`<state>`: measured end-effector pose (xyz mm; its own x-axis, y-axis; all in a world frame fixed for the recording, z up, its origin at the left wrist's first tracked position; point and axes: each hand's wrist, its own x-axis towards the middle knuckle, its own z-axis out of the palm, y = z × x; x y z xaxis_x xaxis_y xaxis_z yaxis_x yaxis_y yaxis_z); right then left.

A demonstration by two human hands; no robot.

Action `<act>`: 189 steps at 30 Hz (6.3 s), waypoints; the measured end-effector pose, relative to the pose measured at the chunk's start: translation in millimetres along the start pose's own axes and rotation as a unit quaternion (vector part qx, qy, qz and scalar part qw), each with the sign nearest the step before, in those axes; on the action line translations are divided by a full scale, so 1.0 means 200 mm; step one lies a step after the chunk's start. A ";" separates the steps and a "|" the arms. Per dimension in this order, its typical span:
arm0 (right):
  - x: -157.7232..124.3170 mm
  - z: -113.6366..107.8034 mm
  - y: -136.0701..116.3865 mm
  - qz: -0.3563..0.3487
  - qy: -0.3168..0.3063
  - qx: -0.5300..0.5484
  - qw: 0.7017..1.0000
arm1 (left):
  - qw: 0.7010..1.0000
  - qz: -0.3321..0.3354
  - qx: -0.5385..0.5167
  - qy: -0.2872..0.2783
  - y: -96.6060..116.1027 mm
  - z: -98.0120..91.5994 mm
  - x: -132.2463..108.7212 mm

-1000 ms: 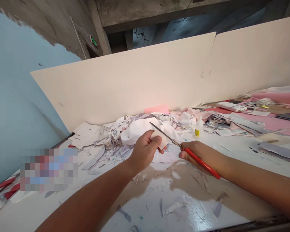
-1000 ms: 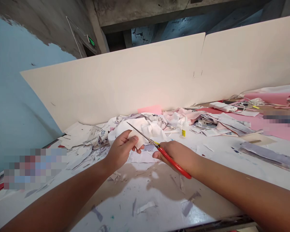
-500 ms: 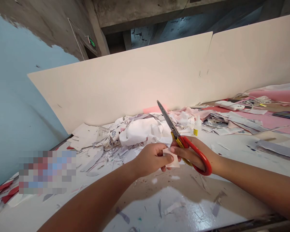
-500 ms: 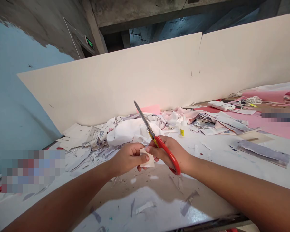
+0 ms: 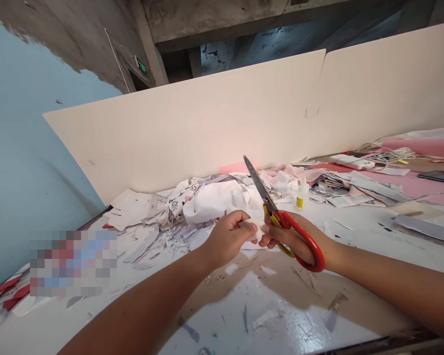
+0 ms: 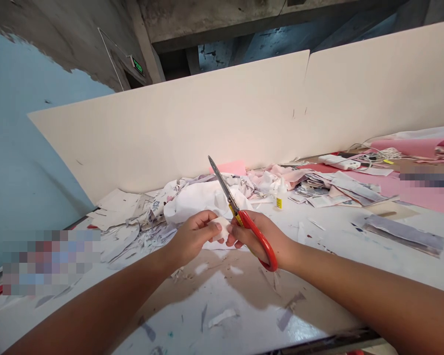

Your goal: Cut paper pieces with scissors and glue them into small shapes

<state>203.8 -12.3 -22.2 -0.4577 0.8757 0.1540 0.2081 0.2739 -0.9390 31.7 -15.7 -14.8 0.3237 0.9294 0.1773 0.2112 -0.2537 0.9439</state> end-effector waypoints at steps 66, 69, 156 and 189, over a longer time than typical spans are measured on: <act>-0.01 -0.15 -0.01 -0.058 0.032 -0.454 0.889 | 0.959 0.140 -0.098 0.227 0.10 -0.10 0.02; -0.01 -0.15 -0.02 -0.049 0.026 -0.441 0.896 | 0.958 0.137 -0.113 0.224 0.10 -0.10 0.02; 0.00 -0.16 -0.02 -0.033 0.012 -0.377 0.925 | 0.982 0.074 -0.094 0.147 0.09 -0.11 0.02; -0.01 -0.12 0.00 -0.079 0.002 -0.389 0.918 | 0.989 0.072 -0.109 0.068 0.06 -0.06 0.01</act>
<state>225.7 -4.9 -15.7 -0.5318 0.8019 0.2725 0.6948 0.5970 -0.4010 24.2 -13.4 1.1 0.2048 0.9194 0.3357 -0.0371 -0.3355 0.9413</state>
